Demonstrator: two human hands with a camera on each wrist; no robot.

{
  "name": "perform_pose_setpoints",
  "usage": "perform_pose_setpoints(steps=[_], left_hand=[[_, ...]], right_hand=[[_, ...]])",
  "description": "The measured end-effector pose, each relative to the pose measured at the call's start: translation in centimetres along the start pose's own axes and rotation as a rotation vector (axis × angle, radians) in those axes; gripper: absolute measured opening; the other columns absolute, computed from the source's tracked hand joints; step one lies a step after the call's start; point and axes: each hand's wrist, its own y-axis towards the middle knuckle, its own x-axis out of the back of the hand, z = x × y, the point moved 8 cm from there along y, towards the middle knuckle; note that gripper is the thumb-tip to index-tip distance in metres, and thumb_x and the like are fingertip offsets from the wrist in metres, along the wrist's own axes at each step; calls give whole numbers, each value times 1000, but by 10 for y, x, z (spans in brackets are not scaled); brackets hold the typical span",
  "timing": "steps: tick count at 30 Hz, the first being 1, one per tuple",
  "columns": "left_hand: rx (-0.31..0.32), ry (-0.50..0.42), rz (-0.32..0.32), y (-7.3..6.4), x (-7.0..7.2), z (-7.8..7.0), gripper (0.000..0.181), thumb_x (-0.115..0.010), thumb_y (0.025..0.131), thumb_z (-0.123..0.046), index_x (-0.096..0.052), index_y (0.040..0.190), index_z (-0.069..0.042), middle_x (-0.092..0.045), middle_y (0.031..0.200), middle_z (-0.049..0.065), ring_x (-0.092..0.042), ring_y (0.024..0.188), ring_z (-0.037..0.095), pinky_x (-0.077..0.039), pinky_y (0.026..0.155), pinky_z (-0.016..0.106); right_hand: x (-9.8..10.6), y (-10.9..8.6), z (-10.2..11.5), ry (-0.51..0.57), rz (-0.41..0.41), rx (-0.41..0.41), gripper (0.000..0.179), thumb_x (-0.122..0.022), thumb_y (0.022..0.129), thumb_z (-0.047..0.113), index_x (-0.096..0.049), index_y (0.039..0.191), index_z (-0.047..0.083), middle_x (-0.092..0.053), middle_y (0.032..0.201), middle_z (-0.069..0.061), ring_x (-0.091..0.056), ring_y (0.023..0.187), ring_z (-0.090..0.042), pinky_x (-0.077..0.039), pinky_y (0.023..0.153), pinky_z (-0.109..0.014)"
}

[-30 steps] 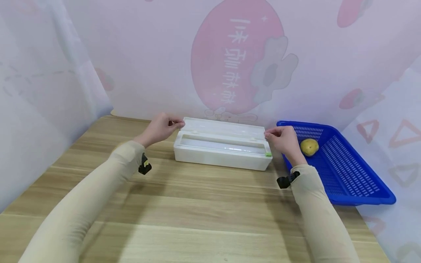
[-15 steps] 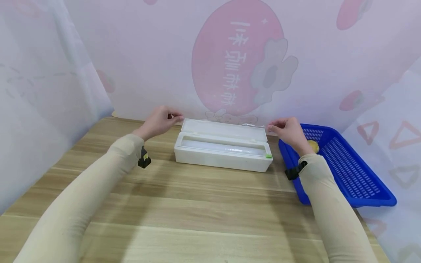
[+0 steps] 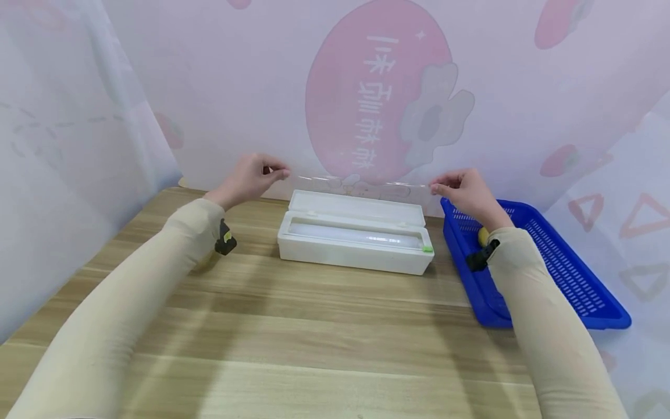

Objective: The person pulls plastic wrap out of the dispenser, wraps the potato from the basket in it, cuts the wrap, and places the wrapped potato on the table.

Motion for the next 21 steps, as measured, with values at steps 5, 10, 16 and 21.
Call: perform_pose_setpoints(steps=[5,10,16,21], left_hand=[[-13,17,-20,6,8,-6,16,-67,96,-13,-76,104,-2,-72,96,10,-51,67,20,-40,58,28],[-17,25,-35,13,15,-12,17,-67,96,-14,-76,105,-3,-72,98,10,-52,69,20,-40,60,29],[-53,42,-54,22,26,-22,18,-66,96,-13,-75,105,-2,-72,100,11,-56,73,20,-43,63,29],[-66,72,-74,29,36,-31,17,-66,96,-13,-75,105,-2,-72,99,11,-56,74,19,-42,65,29]], right_hand=[[9,3,9,-17,-26,39,20,-64,97,19,-74,104,2,-71,93,-11,-57,75,-23,-45,58,-24],[18,4,18,-35,-77,64,20,-65,97,18,-74,103,1,-71,94,-12,-54,73,-23,-43,56,-23],[28,5,30,-57,-154,108,20,-64,97,17,-74,105,2,-70,94,-14,-48,70,-24,-38,53,-24],[35,6,38,-67,-201,116,20,-63,98,16,-73,106,1,-69,96,-16,-47,70,-25,-38,53,-23]])
